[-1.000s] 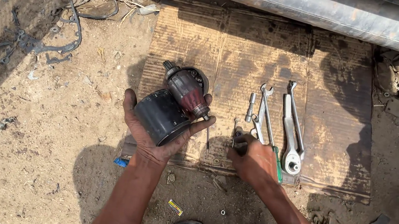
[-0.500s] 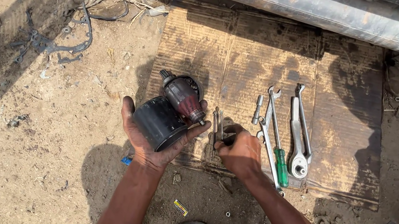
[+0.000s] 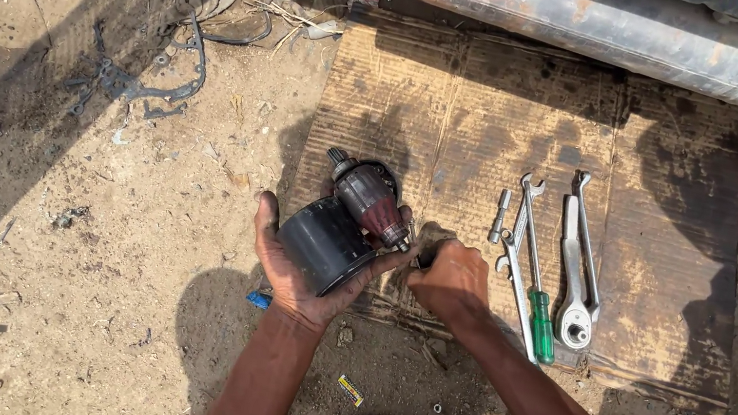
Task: The person reaches into the engine bay of a vehicle and removes a cylindrical component, then works on it while kneeling on cardboard on the ground. They use a wrench and a screwdriver to loosen and unscrew fittings on the component, repositioning it repeatedly and picking up different wrenches from the cardboard as they disassemble it.
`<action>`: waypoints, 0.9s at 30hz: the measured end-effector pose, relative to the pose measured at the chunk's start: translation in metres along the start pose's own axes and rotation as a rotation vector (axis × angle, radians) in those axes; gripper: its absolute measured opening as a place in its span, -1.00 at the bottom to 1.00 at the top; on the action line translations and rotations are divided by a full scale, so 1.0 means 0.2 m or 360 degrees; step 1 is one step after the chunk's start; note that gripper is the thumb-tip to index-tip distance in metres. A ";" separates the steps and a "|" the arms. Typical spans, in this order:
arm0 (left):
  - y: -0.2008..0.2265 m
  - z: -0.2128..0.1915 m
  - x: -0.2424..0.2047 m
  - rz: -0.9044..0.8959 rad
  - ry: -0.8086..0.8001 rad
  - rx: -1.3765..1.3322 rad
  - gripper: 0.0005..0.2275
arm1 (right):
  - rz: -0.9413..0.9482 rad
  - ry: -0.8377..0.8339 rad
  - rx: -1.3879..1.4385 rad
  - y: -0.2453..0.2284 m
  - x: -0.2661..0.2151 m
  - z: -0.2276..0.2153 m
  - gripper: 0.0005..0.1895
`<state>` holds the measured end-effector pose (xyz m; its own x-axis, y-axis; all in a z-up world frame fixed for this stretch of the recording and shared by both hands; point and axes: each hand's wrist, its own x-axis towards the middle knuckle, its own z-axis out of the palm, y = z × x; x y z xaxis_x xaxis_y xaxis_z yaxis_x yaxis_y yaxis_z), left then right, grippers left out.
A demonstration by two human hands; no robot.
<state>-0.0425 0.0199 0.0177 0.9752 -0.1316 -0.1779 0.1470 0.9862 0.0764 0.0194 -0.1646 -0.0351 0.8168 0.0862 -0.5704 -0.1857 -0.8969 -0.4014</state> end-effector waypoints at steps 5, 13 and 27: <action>-0.04 0.04 -0.01 -0.0006 0.0147 0.0061 0.01 | -0.0034 0.0083 0.0207 -0.07 -0.22 -0.30 -0.72; -0.11 -0.04 0.03 -0.0113 0.0269 0.0154 -0.01 | -0.0476 0.0410 0.0473 -0.33 -0.62 -0.59 -0.67; -0.17 0.05 0.01 -0.0184 0.0051 0.0032 -0.17 | -0.0382 0.0455 0.0539 -0.18 -0.63 -0.62 -0.69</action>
<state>-0.0441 -0.0140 0.0245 0.9458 -0.2406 -0.2181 0.2616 0.9624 0.0730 -0.0096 -0.1965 0.1402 0.9663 0.1080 -0.2337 -0.1025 -0.6713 -0.7341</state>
